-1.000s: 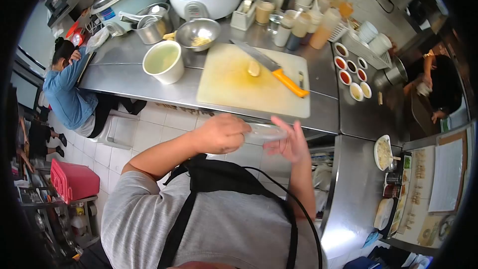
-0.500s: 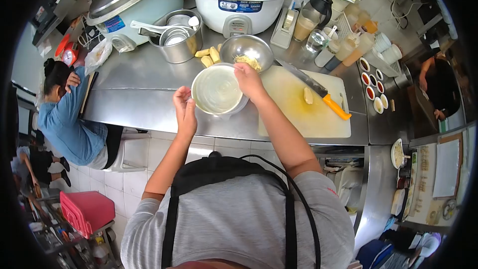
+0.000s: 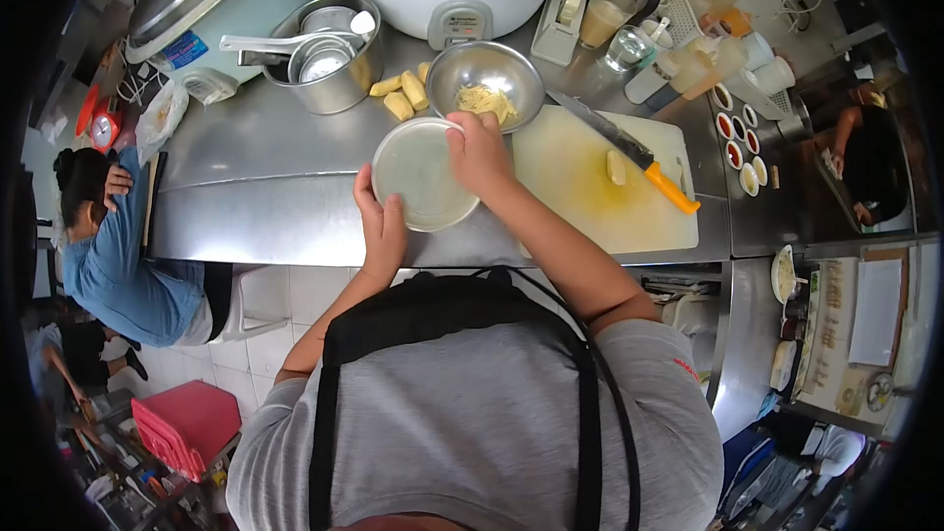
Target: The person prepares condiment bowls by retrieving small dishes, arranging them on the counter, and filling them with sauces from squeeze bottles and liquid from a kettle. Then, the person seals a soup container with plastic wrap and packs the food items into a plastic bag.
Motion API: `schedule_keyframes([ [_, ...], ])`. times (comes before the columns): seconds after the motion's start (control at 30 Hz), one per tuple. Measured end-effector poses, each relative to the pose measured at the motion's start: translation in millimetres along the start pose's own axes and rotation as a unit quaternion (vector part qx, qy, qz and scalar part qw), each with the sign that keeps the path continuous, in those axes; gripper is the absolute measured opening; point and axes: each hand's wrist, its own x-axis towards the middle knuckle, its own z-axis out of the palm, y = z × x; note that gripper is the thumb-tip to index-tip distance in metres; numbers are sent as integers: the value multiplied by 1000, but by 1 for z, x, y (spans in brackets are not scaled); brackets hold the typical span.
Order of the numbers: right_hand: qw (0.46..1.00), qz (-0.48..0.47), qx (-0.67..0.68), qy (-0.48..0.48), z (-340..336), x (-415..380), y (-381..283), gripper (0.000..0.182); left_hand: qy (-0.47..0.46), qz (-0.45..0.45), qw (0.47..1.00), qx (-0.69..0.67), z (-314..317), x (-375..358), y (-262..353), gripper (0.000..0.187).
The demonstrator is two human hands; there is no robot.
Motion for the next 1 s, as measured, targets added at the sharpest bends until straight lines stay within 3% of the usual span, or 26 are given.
schedule_keyframes([
  [0.03,1000,-10,-2,-2,0,3,1,25,-2,-33,997,-63,1,2,8,57],
  [0.13,999,-40,-23,-17,-6,6,-8,26,9,-28,998,-57,7,-2,22,63],
  [0.23,997,-60,-42,-12,-4,5,-7,27,-17,23,999,31,4,-4,8,70],
  [0.33,997,-76,-21,0,-2,5,-3,26,-9,11,1000,16,3,-4,-5,72],
  [0.47,998,-60,30,-18,-1,15,4,21,-32,-18,998,45,-9,12,-1,63],
  [0.53,996,-19,18,-89,-7,33,2,19,-29,-37,998,51,-13,29,-1,52],
  [0.63,990,-2,5,-138,-4,43,-1,17,-38,-143,989,-25,-14,64,8,36],
  [0.77,989,35,-16,-140,-1,46,-5,18,-47,-142,986,67,-11,88,13,28],
  [0.87,988,35,-29,-150,0,45,-5,18,-29,-87,993,74,-9,88,2,27],
  [1.0,985,4,-96,-144,2,48,-12,16,-113,-75,984,119,-14,104,1,24],
])
